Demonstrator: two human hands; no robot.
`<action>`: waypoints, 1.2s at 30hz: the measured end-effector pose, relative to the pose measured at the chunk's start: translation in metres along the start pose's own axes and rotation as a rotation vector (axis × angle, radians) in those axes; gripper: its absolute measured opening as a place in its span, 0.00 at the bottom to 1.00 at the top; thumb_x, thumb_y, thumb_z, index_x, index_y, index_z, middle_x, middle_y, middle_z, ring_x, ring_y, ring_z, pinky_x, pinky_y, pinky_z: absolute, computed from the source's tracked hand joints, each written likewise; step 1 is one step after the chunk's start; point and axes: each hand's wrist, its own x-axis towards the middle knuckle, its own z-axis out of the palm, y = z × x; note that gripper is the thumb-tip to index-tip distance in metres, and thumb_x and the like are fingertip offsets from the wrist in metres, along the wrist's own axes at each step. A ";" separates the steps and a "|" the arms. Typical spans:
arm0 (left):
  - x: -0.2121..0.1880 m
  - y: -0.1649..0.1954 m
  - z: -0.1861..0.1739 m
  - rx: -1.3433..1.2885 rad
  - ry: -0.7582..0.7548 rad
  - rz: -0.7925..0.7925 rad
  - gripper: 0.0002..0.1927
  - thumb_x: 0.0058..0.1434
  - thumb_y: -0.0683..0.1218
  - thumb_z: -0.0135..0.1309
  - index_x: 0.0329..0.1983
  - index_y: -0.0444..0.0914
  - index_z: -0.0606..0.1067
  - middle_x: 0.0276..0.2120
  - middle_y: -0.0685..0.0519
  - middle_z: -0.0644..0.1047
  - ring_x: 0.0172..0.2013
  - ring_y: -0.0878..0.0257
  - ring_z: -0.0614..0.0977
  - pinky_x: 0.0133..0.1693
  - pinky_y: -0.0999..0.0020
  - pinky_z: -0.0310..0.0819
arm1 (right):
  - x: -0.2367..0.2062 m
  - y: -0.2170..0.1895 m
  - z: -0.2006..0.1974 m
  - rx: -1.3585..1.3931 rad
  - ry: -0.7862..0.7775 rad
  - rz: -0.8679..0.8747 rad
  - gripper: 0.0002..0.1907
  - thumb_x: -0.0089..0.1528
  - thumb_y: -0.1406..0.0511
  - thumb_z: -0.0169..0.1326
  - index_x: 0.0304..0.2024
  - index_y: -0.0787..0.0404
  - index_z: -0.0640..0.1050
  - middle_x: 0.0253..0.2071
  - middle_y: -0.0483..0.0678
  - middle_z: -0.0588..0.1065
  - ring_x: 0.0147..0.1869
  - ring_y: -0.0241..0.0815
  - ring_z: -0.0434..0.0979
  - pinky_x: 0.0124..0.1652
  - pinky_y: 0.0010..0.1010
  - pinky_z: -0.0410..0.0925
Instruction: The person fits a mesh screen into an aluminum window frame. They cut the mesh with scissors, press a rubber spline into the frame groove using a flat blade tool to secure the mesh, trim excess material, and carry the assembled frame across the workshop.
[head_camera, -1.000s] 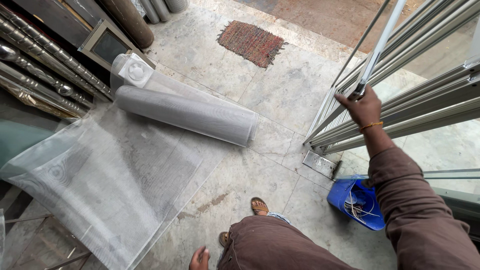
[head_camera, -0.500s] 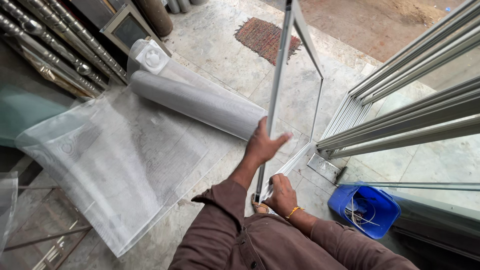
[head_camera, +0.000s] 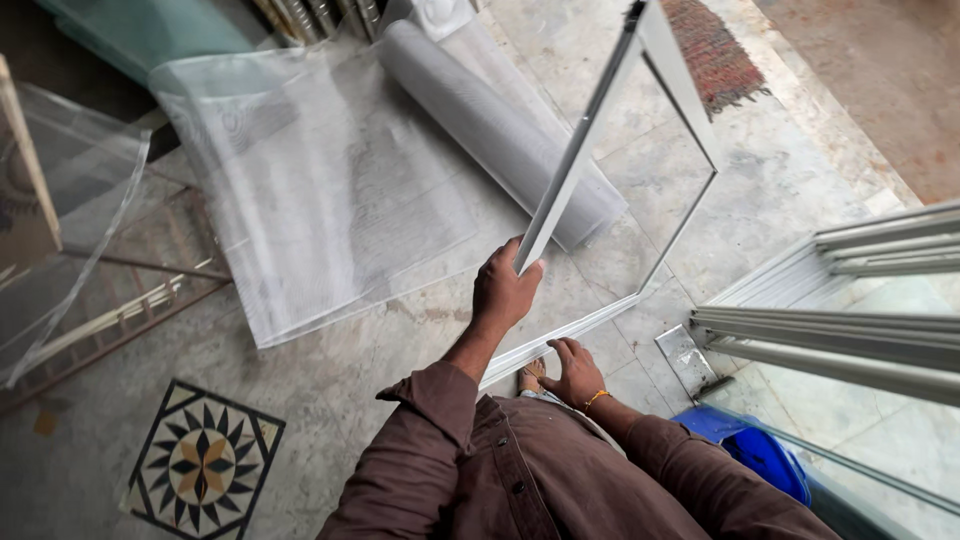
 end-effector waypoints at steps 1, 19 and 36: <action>-0.006 0.002 -0.018 0.020 -0.012 0.007 0.22 0.61 0.51 0.58 0.58 0.41 0.75 0.46 0.44 0.81 0.47 0.45 0.82 0.47 0.52 0.76 | 0.009 0.002 -0.002 -0.007 -0.034 -0.003 0.42 0.48 0.57 0.70 0.62 0.59 0.70 0.63 0.57 0.67 0.65 0.60 0.67 0.61 0.46 0.64; -0.227 -0.095 -0.238 0.175 0.207 -0.182 0.17 0.56 0.52 0.66 0.46 0.42 0.82 0.37 0.56 0.82 0.37 0.58 0.85 0.38 0.63 0.80 | 0.253 -0.025 -0.132 -0.307 0.036 -0.453 0.46 0.51 0.44 0.71 0.57 0.73 0.76 0.49 0.66 0.78 0.53 0.64 0.79 0.49 0.44 0.72; -0.410 -0.429 -0.401 -0.175 1.766 -0.643 0.56 0.61 0.60 0.66 0.77 0.27 0.48 0.74 0.31 0.53 0.73 0.42 0.59 0.71 0.53 0.52 | 0.189 -0.484 0.006 -0.739 0.210 -0.953 0.31 0.60 0.47 0.67 0.55 0.56 0.74 0.30 0.50 0.79 0.29 0.48 0.81 0.31 0.37 0.74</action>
